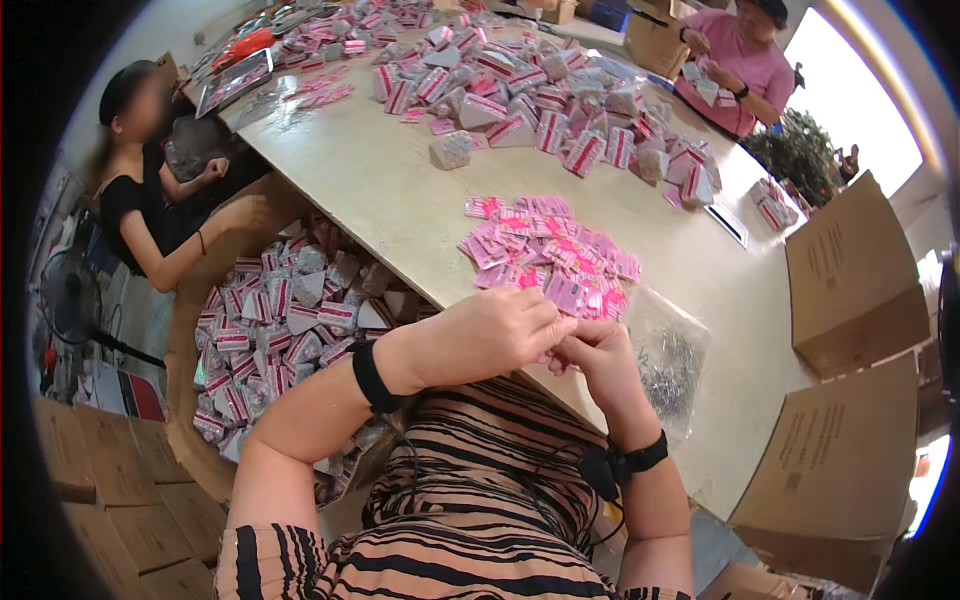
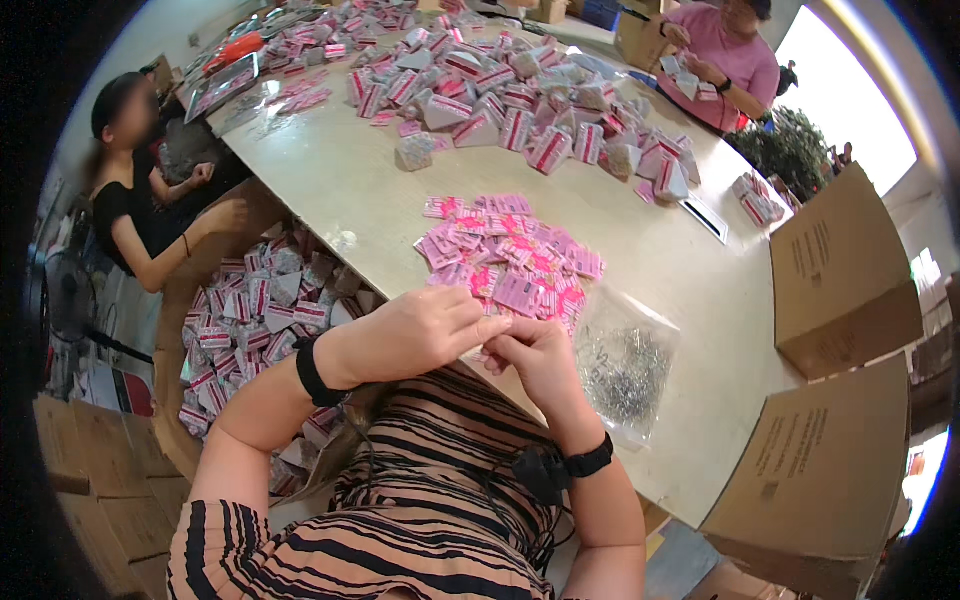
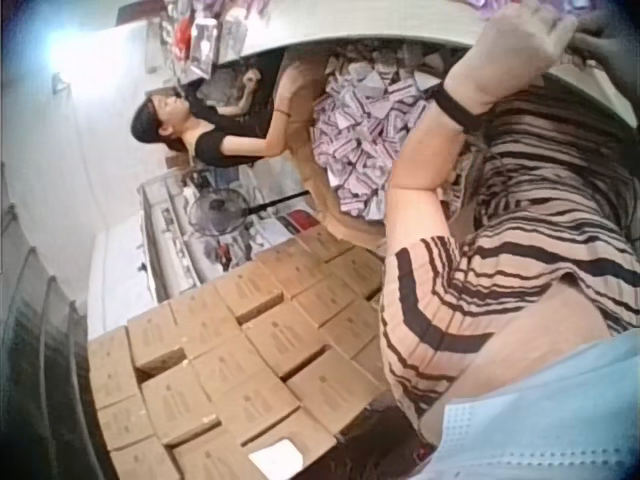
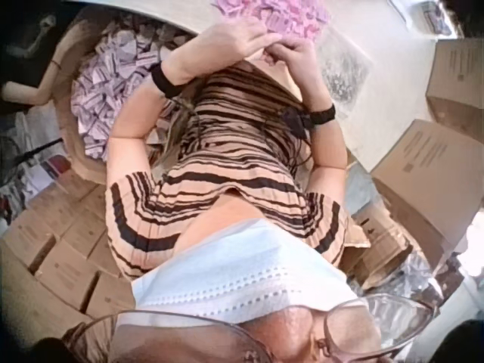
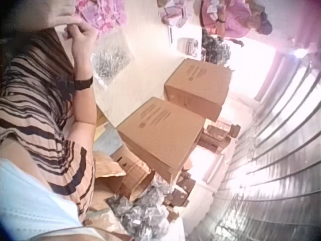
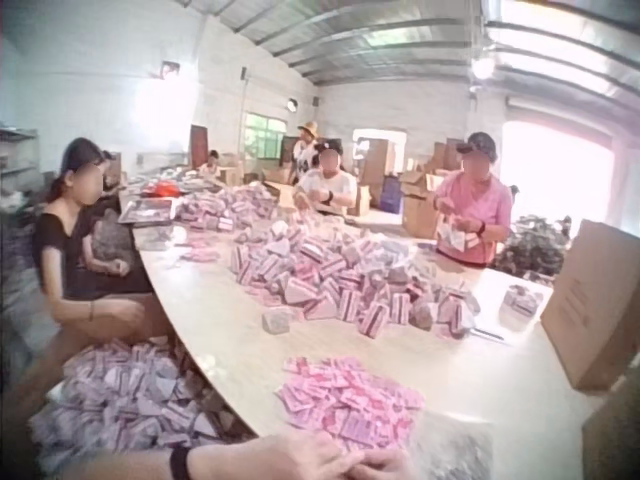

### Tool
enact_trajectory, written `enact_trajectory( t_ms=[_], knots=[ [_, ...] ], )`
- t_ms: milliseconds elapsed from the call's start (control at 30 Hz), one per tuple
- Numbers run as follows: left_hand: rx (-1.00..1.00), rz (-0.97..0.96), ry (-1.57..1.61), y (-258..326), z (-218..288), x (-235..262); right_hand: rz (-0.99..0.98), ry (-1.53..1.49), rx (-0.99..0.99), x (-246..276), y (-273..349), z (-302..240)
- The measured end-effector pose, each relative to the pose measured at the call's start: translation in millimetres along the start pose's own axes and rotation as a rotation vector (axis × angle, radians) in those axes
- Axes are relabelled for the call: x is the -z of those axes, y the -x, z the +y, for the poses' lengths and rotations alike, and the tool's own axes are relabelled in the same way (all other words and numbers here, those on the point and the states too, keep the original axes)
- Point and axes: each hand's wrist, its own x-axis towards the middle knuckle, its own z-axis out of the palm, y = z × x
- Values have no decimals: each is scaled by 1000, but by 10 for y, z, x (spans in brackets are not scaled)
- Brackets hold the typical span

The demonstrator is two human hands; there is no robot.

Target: Sorting small pink packets and placing them into clear plastic bags on a production line.

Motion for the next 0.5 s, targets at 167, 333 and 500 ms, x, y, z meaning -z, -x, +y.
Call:
enact_trajectory(
  t_ms=[167,333,500],
  knots=[
    [-8,-62,-155,45,2,6,58,-19,-46,-77,25,-81],
    [208,-29,34,214,24,-85,128,246,28,-279,68,-123],
    [673,78,714,399,-14,-185,112,987,764,-374,105,-110]
  ],
)
